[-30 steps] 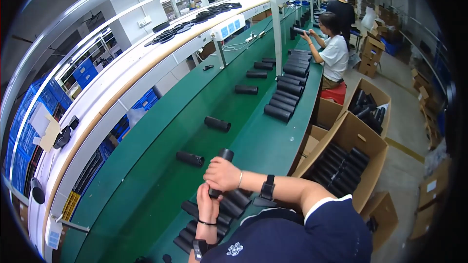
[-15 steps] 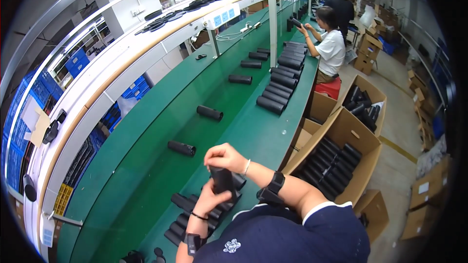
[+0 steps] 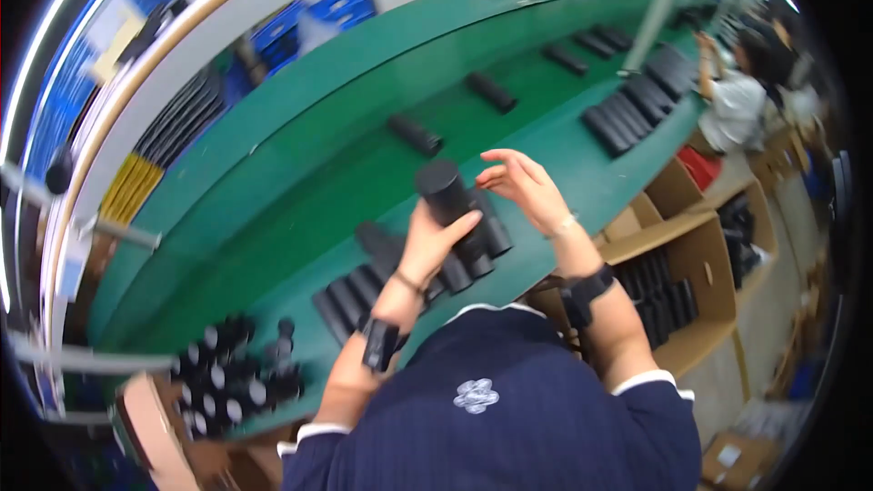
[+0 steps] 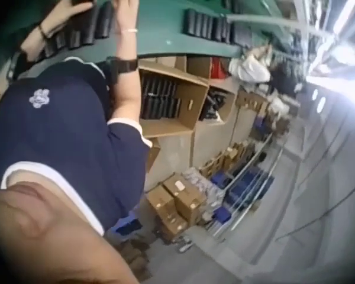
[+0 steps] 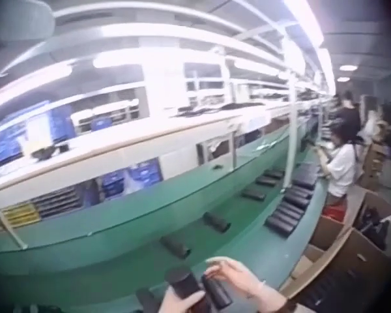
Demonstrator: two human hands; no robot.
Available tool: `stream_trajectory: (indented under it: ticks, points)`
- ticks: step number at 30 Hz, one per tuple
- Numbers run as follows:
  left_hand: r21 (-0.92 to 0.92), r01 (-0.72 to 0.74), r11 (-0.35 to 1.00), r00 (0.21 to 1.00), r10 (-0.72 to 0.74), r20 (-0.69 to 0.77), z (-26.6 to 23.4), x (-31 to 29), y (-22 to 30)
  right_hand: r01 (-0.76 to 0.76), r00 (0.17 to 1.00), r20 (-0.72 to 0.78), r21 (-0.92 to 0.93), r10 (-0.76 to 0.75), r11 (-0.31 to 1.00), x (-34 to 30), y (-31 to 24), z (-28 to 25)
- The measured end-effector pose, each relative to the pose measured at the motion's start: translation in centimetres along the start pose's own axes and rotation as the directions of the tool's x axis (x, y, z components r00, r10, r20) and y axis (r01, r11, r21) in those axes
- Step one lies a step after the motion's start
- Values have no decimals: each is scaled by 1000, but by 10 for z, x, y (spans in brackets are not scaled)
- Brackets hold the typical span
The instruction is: The person picks up black cylinders from a conveyor belt, presses caps onto their ends, and places them back down. They then gather several of the capped cylinders and arrange them inside a cardboard box.
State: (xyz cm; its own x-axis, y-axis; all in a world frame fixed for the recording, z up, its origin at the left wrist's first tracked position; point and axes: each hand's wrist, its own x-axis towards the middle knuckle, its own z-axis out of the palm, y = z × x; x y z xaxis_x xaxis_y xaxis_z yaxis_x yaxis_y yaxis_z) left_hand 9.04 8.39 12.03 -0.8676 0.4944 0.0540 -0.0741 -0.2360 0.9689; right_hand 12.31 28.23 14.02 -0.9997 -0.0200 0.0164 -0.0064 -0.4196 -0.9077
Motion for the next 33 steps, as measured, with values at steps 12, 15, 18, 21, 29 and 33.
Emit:
stream_trajectory:
  ticks: [12,15,18,21,29,33]
  points:
    - [-327,-237,915,930,117,-348,-12,-14,-24,386,920,311,-826,-238,411,-15,75,38]
    - [-752,-94,652,976,-89,-200,-39,-10,-34,362,931,355,-860,-87,360,-20,76,39]
    - [-857,22,515,990,-133,-55,-56,-6,-26,430,893,433,-742,-121,515,-23,84,44]
    - [-813,31,581,946,-280,-164,-78,-3,-35,291,921,386,-761,45,580,-18,84,38]
    - [86,275,958,537,-78,-840,-155,-32,-68,274,960,235,-662,-154,698,74,87,-35]
    - [660,672,335,626,218,-749,-135,-24,-115,-79,994,24,-537,109,840,120,99,-30]
